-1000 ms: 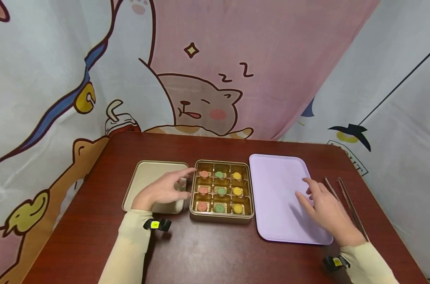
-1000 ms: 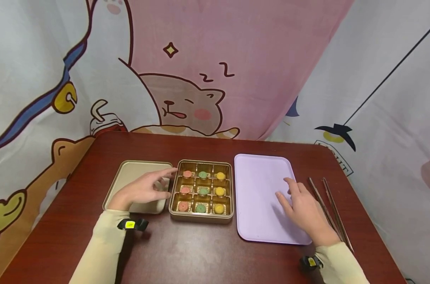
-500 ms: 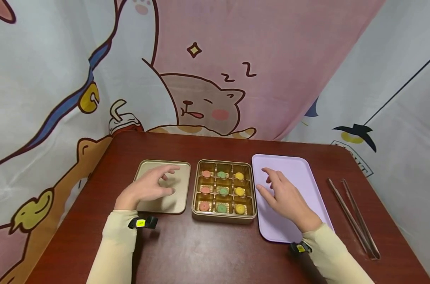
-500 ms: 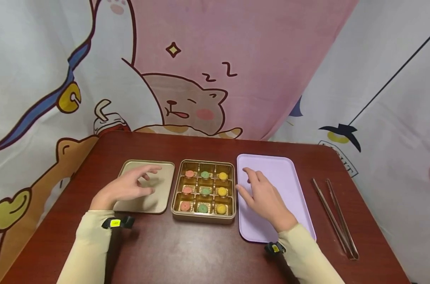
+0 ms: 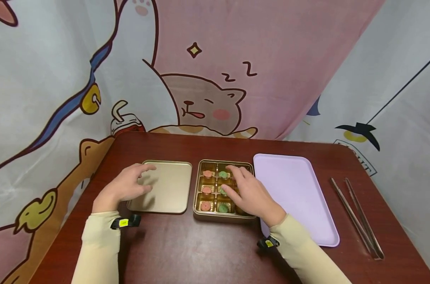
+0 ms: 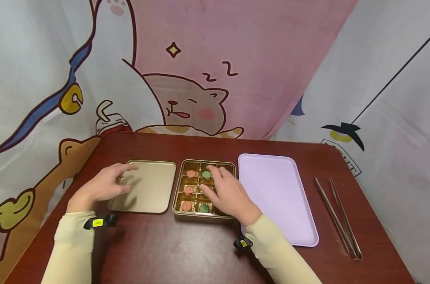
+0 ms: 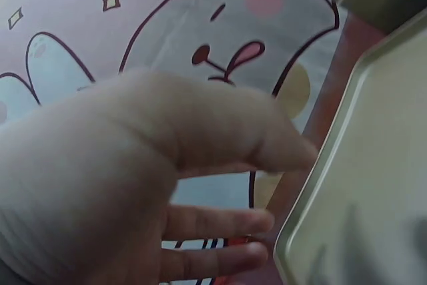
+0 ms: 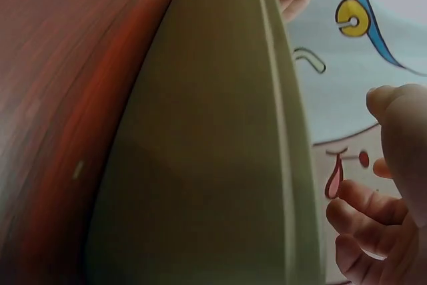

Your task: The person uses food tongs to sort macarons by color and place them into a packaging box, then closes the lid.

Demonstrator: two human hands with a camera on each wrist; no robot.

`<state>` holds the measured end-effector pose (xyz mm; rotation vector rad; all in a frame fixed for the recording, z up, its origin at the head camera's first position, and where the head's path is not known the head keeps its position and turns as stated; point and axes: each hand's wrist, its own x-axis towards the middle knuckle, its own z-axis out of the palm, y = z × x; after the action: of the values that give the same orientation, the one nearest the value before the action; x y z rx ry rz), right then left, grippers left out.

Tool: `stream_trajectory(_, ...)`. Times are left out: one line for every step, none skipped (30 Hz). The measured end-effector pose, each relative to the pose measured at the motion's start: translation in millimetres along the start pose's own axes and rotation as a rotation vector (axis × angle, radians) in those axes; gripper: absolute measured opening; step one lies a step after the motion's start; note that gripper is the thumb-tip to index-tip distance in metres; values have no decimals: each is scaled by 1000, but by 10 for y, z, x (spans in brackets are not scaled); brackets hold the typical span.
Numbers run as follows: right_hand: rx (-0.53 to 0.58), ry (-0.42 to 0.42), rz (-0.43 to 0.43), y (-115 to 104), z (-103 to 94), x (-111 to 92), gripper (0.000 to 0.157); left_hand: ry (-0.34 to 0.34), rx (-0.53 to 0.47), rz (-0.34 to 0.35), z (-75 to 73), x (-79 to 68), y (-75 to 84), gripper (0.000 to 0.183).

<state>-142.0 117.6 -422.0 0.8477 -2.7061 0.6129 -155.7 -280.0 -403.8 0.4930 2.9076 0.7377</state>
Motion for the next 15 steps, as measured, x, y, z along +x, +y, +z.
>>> stream_trajectory(1, 0, -10, -37, 19, 33, 62, 2, 23, -25, -16, -21, -22, 61)
stream_trajectory(2, 3, -20, -72, 38, 66, 62, 5, 46, -50, -31, -42, -42, 61)
stream_trajectory(1, 6, -28, -108, 57, 97, 62, 7, 66, -74, -40, -61, -64, 62)
stream_trajectory(7, 8, -36, -142, 72, 126, 62, 7, 84, -102, -47, -79, -85, 63)
stream_trajectory(14, 13, -45, -174, 88, 154, 62, 5, 101, -129, -51, -94, -109, 63)
stream_trajectory(20, 14, -51, -205, 102, 181, 61, 3, 114, -152, -52, -106, -130, 64)
stream_trajectory(30, 18, -58, -235, 114, 207, 62, 0, 124, -176, -52, -117, -150, 65)
stream_trajectory(40, 19, -63, -263, 125, 230, 61, -5, 132, -198, -49, -126, -170, 66)
stream_trajectory(52, 16, -68, -290, 133, 250, 61, -13, 139, -218, -44, -133, -193, 66)
stream_trajectory(63, 14, -74, -314, 140, 270, 60, -20, 143, -239, -37, -140, -215, 67)
stream_trajectory(72, 12, -76, -332, 149, 286, 60, -29, 145, -258, -26, -142, -237, 67)
stream_trajectory(82, 6, -73, -352, 154, 300, 59, -40, 146, -270, -15, -145, -258, 67)
stream_trajectory(91, 1, -72, -366, 162, 312, 59, -50, 144, -278, -4, -146, -282, 67)
stream_trajectory(99, -4, -71, -378, 168, 320, 58, -60, 142, -281, 8, -149, -305, 66)
stream_trajectory(106, -8, -73, -387, 177, 328, 57, -68, 139, -281, 18, -150, -330, 66)
